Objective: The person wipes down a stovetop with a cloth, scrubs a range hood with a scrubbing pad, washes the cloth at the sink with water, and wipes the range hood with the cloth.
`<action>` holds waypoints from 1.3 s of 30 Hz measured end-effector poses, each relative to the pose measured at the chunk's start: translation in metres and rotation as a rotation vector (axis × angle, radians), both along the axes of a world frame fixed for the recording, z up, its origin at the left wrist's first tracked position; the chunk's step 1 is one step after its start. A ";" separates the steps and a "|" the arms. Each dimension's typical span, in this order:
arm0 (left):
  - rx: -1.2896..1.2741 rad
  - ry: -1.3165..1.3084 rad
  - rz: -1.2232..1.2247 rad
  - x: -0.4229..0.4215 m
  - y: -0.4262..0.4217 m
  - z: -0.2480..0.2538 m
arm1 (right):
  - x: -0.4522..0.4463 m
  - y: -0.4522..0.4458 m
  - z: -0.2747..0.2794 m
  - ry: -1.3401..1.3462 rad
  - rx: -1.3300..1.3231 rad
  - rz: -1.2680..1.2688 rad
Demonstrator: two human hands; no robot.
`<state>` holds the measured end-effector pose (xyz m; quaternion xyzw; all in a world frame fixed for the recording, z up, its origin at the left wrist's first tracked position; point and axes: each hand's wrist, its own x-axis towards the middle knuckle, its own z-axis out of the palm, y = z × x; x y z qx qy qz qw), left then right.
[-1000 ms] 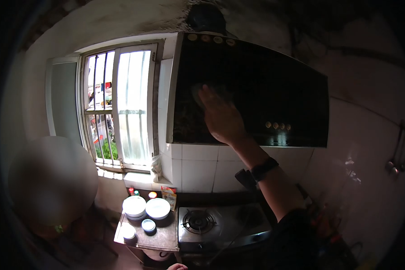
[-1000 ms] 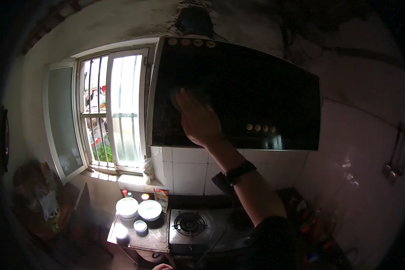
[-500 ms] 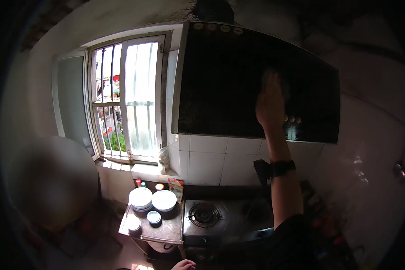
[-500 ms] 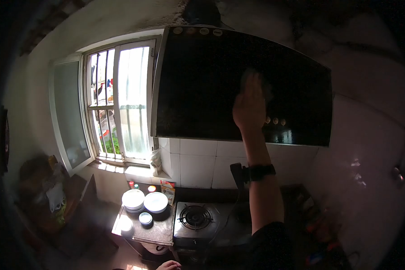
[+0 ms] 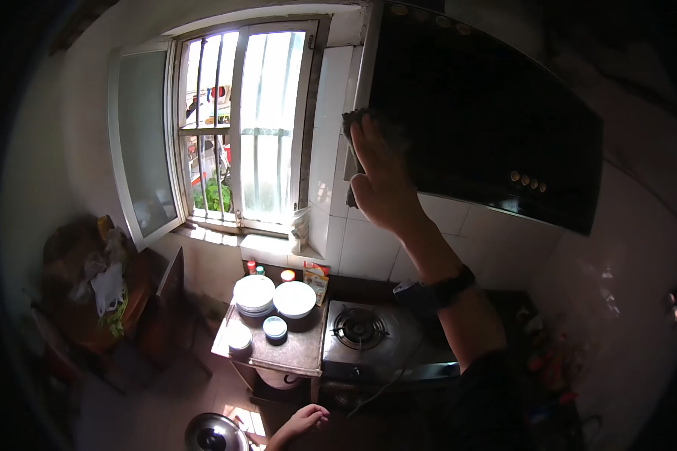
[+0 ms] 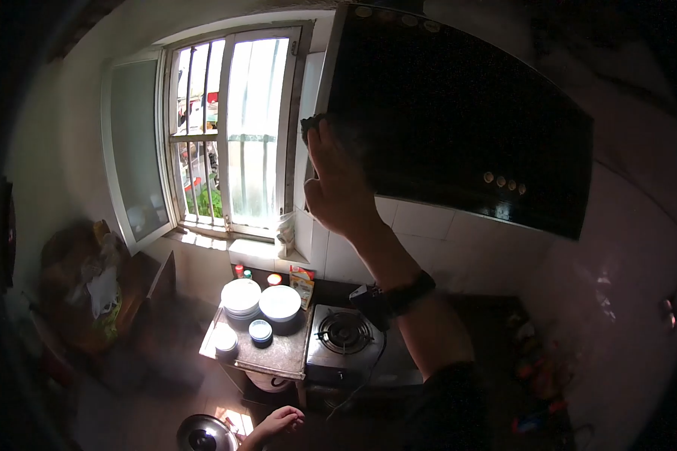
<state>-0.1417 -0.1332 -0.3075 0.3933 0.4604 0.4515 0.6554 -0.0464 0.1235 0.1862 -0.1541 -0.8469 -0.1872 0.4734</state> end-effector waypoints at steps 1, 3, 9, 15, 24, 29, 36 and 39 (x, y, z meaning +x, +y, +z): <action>-0.017 0.014 0.011 -0.004 -0.004 0.002 | 0.006 0.001 0.003 -0.046 -0.014 0.041; -0.057 -0.009 0.041 -0.008 -0.010 0.008 | 0.022 0.001 0.009 -0.166 -0.072 0.059; -0.093 -0.052 0.058 -0.018 -0.023 -0.001 | 0.013 0.001 0.002 -0.234 0.228 -0.055; -0.093 -0.034 0.072 -0.024 -0.019 0.001 | 0.010 0.006 -0.006 -0.188 0.284 -0.157; -0.139 -0.001 0.100 -0.031 -0.009 -0.003 | 0.078 0.025 -0.013 -0.270 0.337 -0.295; -0.123 -0.031 0.104 -0.030 -0.002 -0.004 | 0.132 0.042 -0.019 -0.253 0.399 -0.395; -0.125 -0.037 0.068 -0.030 0.001 -0.009 | 0.204 0.064 -0.037 -0.132 0.442 -0.427; -0.137 0.021 0.046 -0.033 0.002 -0.009 | 0.243 0.070 -0.056 0.028 0.446 -0.552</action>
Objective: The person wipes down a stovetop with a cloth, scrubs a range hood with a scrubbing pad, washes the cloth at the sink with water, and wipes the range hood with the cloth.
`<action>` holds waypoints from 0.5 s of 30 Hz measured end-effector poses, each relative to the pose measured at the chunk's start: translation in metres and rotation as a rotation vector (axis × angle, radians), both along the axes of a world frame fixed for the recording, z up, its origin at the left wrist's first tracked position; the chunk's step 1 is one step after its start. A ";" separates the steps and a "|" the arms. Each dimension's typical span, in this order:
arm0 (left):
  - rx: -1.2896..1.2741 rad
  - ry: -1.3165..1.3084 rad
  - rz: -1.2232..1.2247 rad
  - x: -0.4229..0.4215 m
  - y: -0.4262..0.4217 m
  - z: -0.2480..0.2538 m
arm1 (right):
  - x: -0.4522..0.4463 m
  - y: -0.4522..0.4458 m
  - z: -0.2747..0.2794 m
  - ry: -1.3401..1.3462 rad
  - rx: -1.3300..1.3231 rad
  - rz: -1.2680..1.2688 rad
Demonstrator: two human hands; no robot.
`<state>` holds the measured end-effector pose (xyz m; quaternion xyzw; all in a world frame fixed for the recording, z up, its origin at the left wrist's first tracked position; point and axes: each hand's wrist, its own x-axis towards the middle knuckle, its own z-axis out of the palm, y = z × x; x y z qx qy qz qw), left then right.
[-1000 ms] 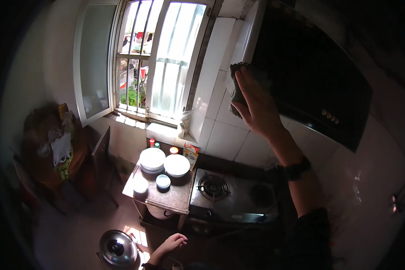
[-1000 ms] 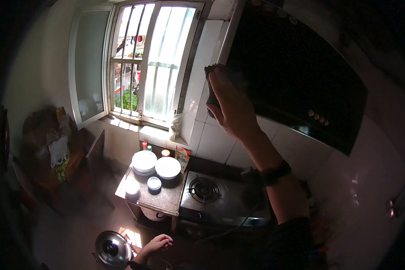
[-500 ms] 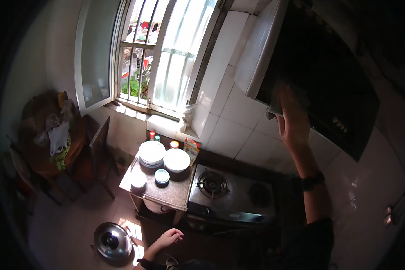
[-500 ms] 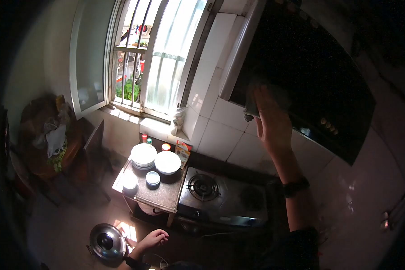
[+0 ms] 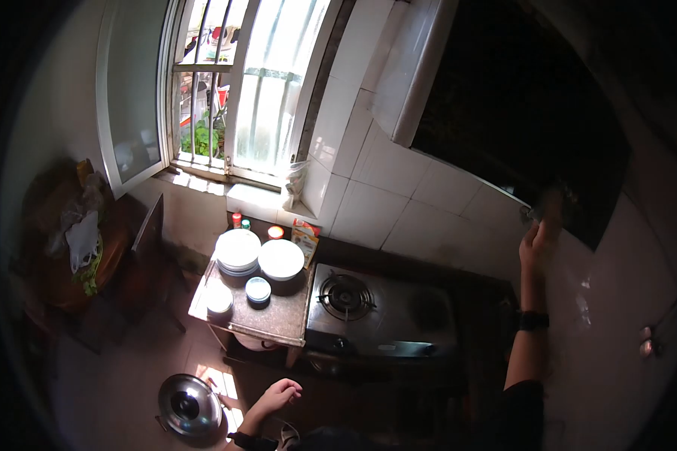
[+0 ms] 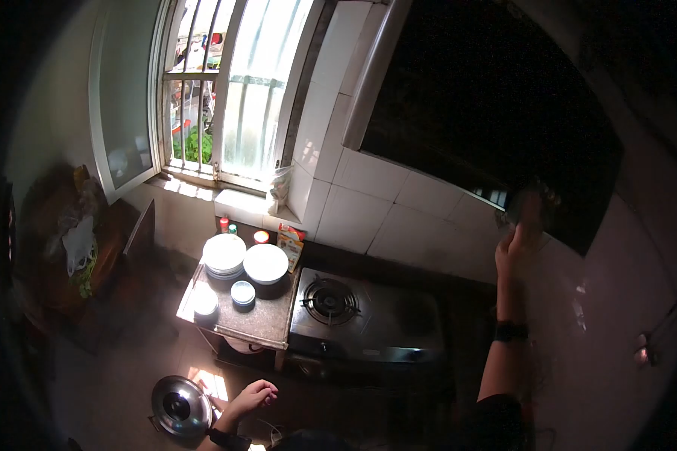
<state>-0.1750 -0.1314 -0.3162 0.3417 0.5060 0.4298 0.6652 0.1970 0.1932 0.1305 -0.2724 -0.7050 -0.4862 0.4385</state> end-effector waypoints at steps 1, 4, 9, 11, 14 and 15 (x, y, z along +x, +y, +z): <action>-0.005 -0.020 0.003 -0.001 0.001 -0.004 | 0.010 0.002 -0.004 0.011 0.000 -0.032; -0.026 -0.054 -0.009 -0.003 0.003 -0.008 | 0.008 -0.001 -0.013 0.182 -0.035 -0.008; 0.044 0.000 -0.079 0.009 0.023 -0.007 | -0.036 -0.013 -0.006 0.032 -0.095 0.127; 0.001 0.058 -0.125 0.024 0.036 0.012 | -0.053 -0.018 0.003 -0.020 -0.086 0.186; 0.057 0.056 -0.152 0.057 0.055 0.026 | -0.025 -0.001 0.007 0.011 -0.024 0.208; 0.057 0.072 -0.168 0.068 0.061 0.031 | -0.009 0.003 0.008 -0.004 -0.001 0.223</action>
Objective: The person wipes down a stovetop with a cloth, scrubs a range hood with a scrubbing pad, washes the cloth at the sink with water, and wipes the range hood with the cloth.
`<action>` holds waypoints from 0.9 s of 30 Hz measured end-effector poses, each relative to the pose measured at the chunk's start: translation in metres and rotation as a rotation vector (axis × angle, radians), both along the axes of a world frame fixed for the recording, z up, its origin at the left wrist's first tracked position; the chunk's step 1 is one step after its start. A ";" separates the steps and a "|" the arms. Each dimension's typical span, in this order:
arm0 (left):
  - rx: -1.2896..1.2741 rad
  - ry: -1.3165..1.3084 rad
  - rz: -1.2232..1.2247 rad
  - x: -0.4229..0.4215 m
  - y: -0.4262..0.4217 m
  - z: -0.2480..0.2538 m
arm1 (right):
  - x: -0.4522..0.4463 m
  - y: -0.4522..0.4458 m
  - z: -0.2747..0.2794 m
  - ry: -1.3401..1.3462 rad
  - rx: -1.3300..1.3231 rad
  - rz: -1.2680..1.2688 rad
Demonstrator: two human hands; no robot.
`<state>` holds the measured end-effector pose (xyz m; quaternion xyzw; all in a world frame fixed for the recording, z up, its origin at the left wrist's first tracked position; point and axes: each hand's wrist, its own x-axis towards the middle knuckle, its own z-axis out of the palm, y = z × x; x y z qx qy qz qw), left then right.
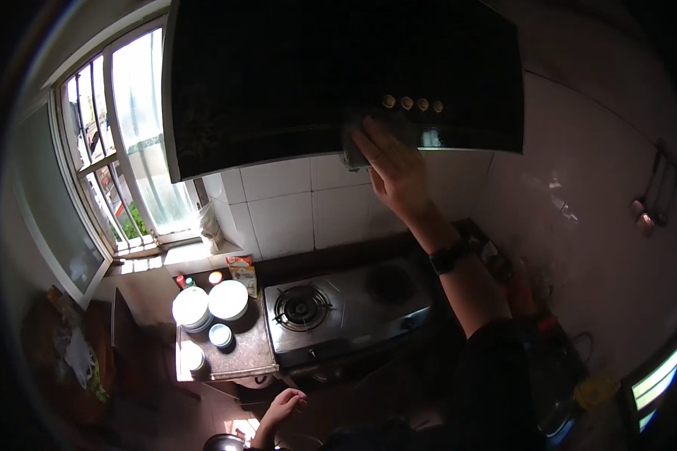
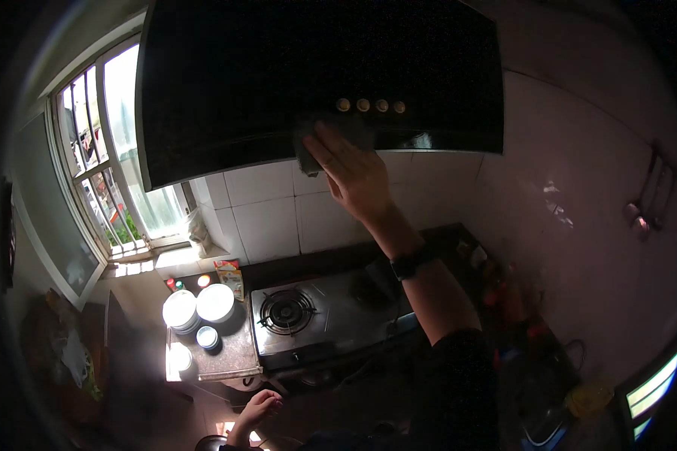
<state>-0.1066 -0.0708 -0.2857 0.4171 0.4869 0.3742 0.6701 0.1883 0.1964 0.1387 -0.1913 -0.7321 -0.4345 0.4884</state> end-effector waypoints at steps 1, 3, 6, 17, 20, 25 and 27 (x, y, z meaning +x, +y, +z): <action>0.004 0.010 -0.014 0.014 0.005 0.006 | 0.017 0.003 0.002 0.023 0.012 0.040; 0.045 0.023 -0.035 0.040 0.016 0.004 | 0.059 0.018 0.000 0.044 0.019 0.038; -0.014 0.062 -0.020 0.086 0.025 0.002 | 0.125 0.034 0.000 0.057 0.043 0.023; -0.029 0.070 -0.074 0.266 0.082 0.023 | 0.325 0.082 -0.001 0.095 -0.021 0.034; -0.018 0.150 -0.111 0.289 0.092 0.030 | 0.340 0.082 -0.008 0.195 -0.037 0.045; -0.006 0.196 -0.126 0.304 0.092 0.058 | 0.313 0.086 -0.024 0.569 -0.105 0.256; -0.002 0.167 -0.118 0.299 0.093 0.056 | 0.310 0.081 -0.013 0.702 -0.231 0.296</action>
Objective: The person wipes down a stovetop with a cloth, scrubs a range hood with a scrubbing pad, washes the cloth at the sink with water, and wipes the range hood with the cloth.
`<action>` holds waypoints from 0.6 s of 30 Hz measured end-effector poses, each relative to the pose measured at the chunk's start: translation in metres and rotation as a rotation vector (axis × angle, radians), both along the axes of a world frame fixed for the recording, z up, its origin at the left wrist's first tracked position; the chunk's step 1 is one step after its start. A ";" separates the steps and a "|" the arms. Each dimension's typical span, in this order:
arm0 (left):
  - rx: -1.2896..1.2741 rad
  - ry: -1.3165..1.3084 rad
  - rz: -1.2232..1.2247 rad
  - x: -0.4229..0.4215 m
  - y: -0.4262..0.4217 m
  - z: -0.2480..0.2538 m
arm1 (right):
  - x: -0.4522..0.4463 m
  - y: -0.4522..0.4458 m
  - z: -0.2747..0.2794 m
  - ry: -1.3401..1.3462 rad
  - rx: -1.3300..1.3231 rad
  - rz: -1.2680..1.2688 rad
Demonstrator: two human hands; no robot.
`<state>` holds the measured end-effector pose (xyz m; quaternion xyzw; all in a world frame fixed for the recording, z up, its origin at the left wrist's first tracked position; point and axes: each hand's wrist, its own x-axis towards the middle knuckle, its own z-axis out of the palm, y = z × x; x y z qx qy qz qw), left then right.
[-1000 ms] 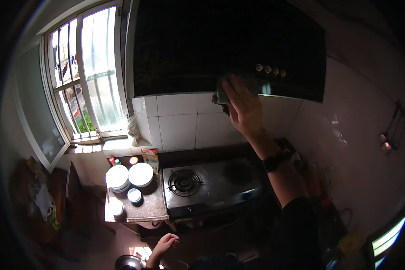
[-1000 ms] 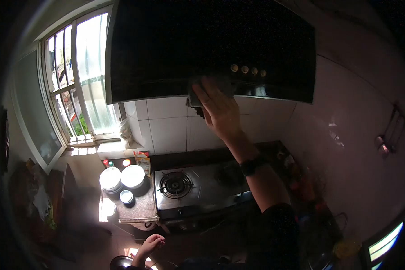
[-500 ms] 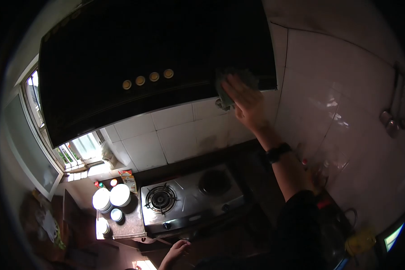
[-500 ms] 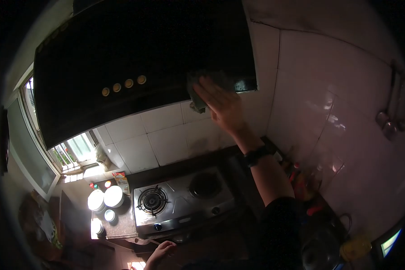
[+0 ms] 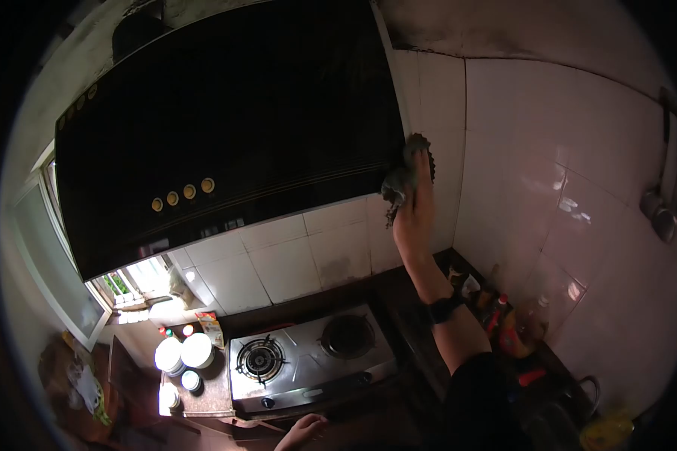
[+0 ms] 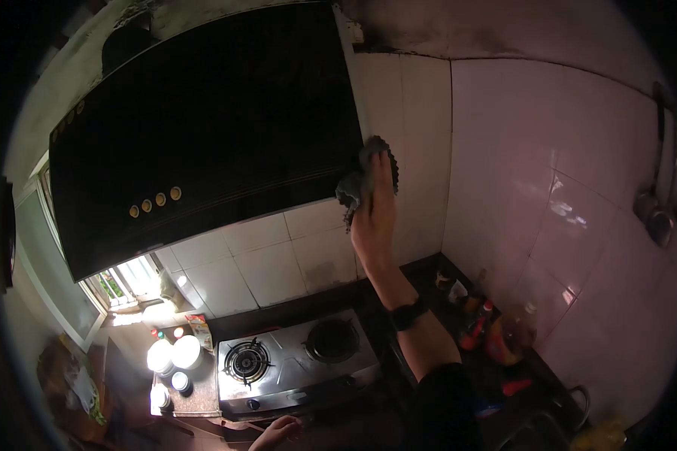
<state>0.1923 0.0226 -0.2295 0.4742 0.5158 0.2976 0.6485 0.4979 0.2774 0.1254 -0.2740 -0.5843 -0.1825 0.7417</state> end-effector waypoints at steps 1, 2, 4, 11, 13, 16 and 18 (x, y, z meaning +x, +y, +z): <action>0.008 0.008 0.000 -0.004 0.002 0.000 | 0.002 0.000 0.007 0.008 0.008 0.000; -0.011 0.004 -0.001 -0.006 0.003 0.000 | 0.006 0.001 0.016 0.033 -0.105 0.147; -0.050 0.022 0.002 -0.004 0.004 0.012 | 0.017 0.013 0.032 0.064 -0.310 0.286; -0.107 -0.106 -0.089 0.003 0.027 0.005 | 0.015 0.008 0.100 -0.020 -0.517 0.037; -0.090 -0.125 -0.123 0.005 0.035 0.001 | 0.011 0.007 0.114 0.011 -0.586 -0.030; -0.062 -0.094 -0.139 0.013 0.037 0.008 | 0.007 0.016 0.128 0.016 -0.499 -0.062; -0.033 -0.145 -0.193 0.015 0.045 0.001 | 0.009 0.030 0.159 -0.008 -0.498 -0.111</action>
